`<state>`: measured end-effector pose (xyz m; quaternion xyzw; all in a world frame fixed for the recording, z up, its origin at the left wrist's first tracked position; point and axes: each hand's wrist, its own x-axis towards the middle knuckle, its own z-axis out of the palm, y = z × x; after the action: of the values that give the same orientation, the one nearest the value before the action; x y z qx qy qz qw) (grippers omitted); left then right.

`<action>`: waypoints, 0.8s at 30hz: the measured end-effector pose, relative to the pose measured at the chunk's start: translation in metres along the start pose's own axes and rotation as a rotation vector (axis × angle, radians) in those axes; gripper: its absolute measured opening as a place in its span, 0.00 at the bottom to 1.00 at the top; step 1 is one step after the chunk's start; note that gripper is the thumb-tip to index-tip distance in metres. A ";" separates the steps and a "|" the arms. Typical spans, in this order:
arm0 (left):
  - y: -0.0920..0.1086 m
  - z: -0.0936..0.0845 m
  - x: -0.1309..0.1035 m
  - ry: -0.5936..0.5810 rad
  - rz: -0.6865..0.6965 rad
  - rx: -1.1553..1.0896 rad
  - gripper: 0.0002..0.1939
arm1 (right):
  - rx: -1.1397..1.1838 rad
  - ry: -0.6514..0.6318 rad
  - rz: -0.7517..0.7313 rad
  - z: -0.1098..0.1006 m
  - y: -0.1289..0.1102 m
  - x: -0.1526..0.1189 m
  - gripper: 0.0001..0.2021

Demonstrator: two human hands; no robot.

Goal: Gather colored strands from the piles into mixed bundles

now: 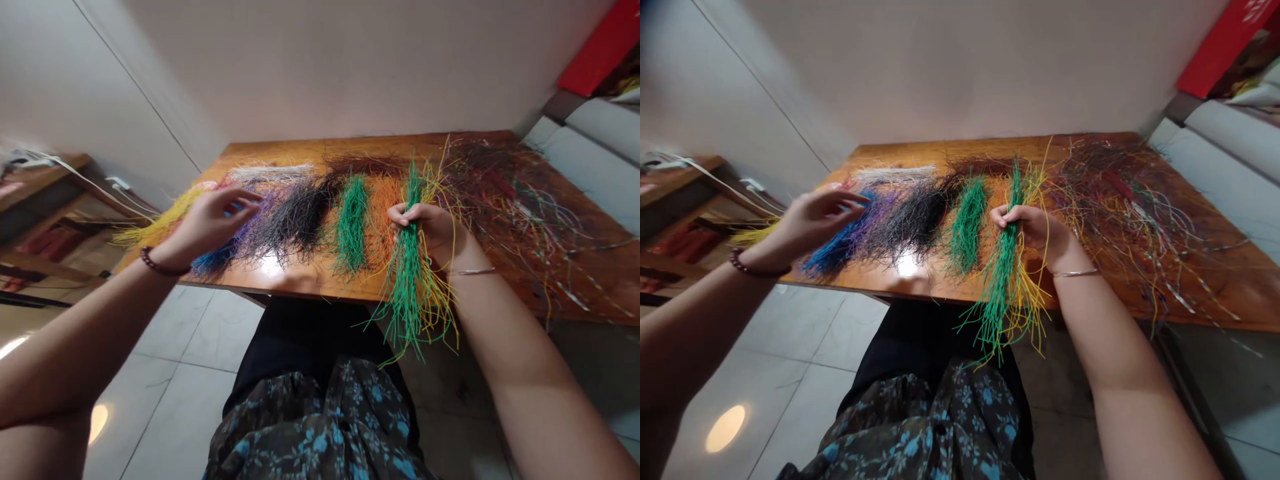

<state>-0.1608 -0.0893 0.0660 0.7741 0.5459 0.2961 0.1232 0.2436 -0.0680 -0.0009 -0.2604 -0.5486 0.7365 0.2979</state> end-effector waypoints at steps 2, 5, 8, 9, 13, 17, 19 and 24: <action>0.035 0.026 -0.012 -0.190 0.098 -0.129 0.14 | -0.028 -0.029 -0.009 -0.002 0.002 0.004 0.10; 0.073 0.064 -0.024 -0.429 0.157 -0.329 0.13 | -0.071 -0.022 -0.032 0.000 0.002 0.006 0.10; 0.095 0.095 -0.025 -0.481 0.189 -0.399 0.12 | -0.098 -0.005 -0.030 0.004 0.001 0.005 0.08; 0.100 0.103 -0.024 -0.477 0.183 -0.409 0.12 | -0.100 -0.003 -0.032 0.005 0.000 0.005 0.08; 0.113 0.125 -0.018 -0.599 0.136 -0.488 0.16 | -0.106 -0.006 -0.048 0.005 -0.001 0.004 0.08; 0.120 0.128 -0.020 -0.701 0.109 -0.516 0.19 | -0.149 -0.031 -0.064 0.003 -0.001 0.005 0.08; 0.121 0.124 -0.022 -0.676 0.111 -0.465 0.18 | -0.181 -0.051 -0.098 0.002 0.001 0.006 0.08; 0.125 0.100 -0.032 -0.710 0.167 -0.346 0.15 | -0.155 -0.103 -0.132 -0.002 0.002 0.007 0.08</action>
<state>-0.0119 -0.1520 0.0406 0.8378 0.3466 0.1066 0.4081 0.2397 -0.0623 -0.0033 -0.2078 -0.6345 0.6830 0.2962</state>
